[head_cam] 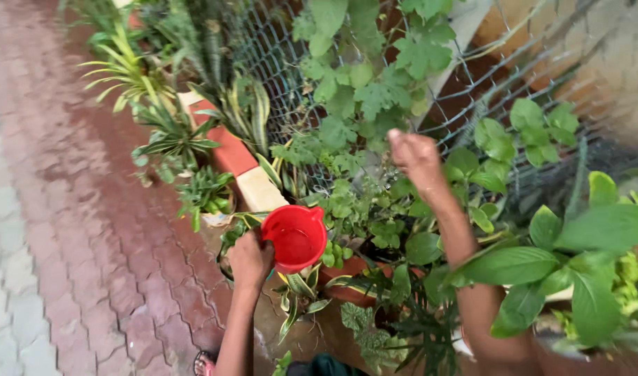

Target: The person pours water from a red mug onto the soil of several potted plants arranged along a fence.

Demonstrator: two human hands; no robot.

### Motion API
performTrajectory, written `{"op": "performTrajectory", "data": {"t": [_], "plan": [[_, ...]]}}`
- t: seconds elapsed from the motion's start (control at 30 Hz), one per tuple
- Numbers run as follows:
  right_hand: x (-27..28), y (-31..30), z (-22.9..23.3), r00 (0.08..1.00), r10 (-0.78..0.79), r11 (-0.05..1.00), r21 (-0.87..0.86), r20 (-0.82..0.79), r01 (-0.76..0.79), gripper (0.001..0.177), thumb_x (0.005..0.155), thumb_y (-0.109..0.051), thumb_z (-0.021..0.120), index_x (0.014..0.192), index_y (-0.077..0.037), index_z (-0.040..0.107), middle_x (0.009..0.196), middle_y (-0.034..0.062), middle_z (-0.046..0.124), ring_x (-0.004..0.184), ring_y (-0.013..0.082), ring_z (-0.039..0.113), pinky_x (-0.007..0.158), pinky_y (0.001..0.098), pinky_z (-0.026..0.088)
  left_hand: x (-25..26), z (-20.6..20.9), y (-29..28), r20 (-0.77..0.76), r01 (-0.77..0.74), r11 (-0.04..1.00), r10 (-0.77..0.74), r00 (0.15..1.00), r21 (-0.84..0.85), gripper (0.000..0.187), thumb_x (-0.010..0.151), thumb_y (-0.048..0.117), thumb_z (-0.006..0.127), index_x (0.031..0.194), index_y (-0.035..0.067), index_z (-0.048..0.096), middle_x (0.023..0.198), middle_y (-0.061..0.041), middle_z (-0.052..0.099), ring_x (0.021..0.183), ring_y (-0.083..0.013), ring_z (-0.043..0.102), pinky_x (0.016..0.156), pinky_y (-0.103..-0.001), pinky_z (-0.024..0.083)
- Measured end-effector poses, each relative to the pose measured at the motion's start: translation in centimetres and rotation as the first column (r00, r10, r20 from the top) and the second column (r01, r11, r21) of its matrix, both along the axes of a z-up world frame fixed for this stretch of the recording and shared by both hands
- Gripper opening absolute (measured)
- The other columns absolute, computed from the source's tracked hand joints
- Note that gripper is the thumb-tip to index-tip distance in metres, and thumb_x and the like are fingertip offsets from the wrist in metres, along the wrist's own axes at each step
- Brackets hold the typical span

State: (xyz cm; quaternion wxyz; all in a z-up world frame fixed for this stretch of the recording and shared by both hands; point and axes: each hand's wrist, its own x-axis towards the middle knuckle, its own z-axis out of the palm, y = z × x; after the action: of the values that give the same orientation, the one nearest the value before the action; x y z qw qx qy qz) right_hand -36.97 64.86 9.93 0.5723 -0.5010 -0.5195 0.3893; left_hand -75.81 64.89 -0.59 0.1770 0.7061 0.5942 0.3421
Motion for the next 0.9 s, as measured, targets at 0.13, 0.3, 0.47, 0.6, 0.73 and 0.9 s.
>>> {"op": "performTrajectory", "data": {"t": [0.13, 0.3, 0.47, 0.6, 0.73, 0.9], "plan": [[-4.9, 0.1, -0.7, 0.557, -0.215, 0.944, 0.318, 0.802, -0.092, 0.018, 0.094, -0.022, 0.065, 0.102, -0.007, 0.073, 0.103, 0.0093, 0.077, 0.09, 0.0186, 0.073, 0.078, 0.0356, 0.058, -0.9, -1.6, 3.2, -0.083, 0.118, 0.993, -0.119, 0.989, -0.006, 0.014, 0.075, 0.015, 0.063, 0.084, 0.006, 0.068, 0.075, -0.021, 0.07, 0.076, -0.0421, 0.069, 0.07, -0.055, 0.053], [-14.2, 1.9, -3.5, 0.837, -0.001, 0.999, -0.029, 0.547, 0.02, 0.009, 0.094, -0.012, 0.069, 0.101, -0.006, 0.072, 0.097, 0.0075, 0.075, 0.086, 0.0176, 0.073, 0.077, 0.0342, 0.063, -2.3, -2.6, 7.4, -0.167, 0.208, 0.974, -0.191, 0.967, 0.088, 0.013, 0.077, 0.018, 0.067, 0.076, 0.005, 0.067, 0.071, -0.022, 0.068, 0.07, -0.0423, 0.068, 0.066, -0.057, 0.051], [-27.6, 8.5, -12.3, 0.61, 0.532, 0.824, -0.525, 0.588, -0.212, 0.004, 0.089, -0.008, 0.07, 0.093, -0.007, 0.072, 0.086, 0.0048, 0.071, 0.078, 0.016, 0.066, 0.07, 0.0331, 0.054, -2.7, -1.1, 9.5, -0.196, 0.351, 0.853, -0.296, 0.935, 0.386, 0.017, 0.073, 0.014, 0.064, 0.088, 0.005, 0.063, 0.074, -0.02, 0.066, 0.07, -0.044, 0.066, 0.068, -0.058, 0.05], [-31.4, 12.1, -11.9, 0.665, 0.575, 0.768, -0.596, 0.477, -0.236, 0.004, 0.088, -0.008, 0.069, 0.086, -0.009, 0.072, 0.076, 0.0017, 0.067, 0.068, 0.0124, 0.06, 0.06, 0.0293, 0.047, -5.6, -1.7, 12.1, -0.151, 0.366, 0.766, -0.339, 0.929, 0.529, 0.025, 0.069, 0.011, 0.065, 0.094, 0.006, 0.063, 0.071, -0.016, 0.065, 0.064, -0.0419, 0.064, 0.066, -0.058, 0.05], [-30.0, 11.7, -3.5, 0.941, 0.335, 0.772, -0.584, 0.04, -0.25, 0.009, 0.087, -0.008, 0.067, 0.079, -0.011, 0.072, 0.066, -0.0014, 0.063, 0.059, 0.0088, 0.054, 0.05, 0.0254, 0.04, -10.6, -2.7, 16.0, -0.141, 0.434, 0.879, -0.413, 0.9, 0.197, 0.012, 0.082, 0.015, 0.068, 0.089, 0.006, 0.066, 0.069, -0.016, 0.068, 0.068, -0.0417, 0.066, 0.062, -0.057, 0.05], [-27.3, 13.8, 7.7, 0.89, 0.306, 0.891, -0.227, -0.337, -0.393, 0.047, 0.102, -0.02, 0.066, 0.061, -0.014, 0.045, 0.053, -0.0039, 0.038, 0.044, 0.0077, 0.033, 0.04, 0.0221, 0.026, -16.9, -2.3, 21.3, -0.155, 0.211, 0.974, -0.222, 0.963, -0.082, 0.024, 0.083, 0.027, 0.07, 0.09, 0.005, 0.072, 0.088, -0.021, 0.073, 0.085, -0.0416, 0.07, 0.081, -0.054, 0.056]]}}
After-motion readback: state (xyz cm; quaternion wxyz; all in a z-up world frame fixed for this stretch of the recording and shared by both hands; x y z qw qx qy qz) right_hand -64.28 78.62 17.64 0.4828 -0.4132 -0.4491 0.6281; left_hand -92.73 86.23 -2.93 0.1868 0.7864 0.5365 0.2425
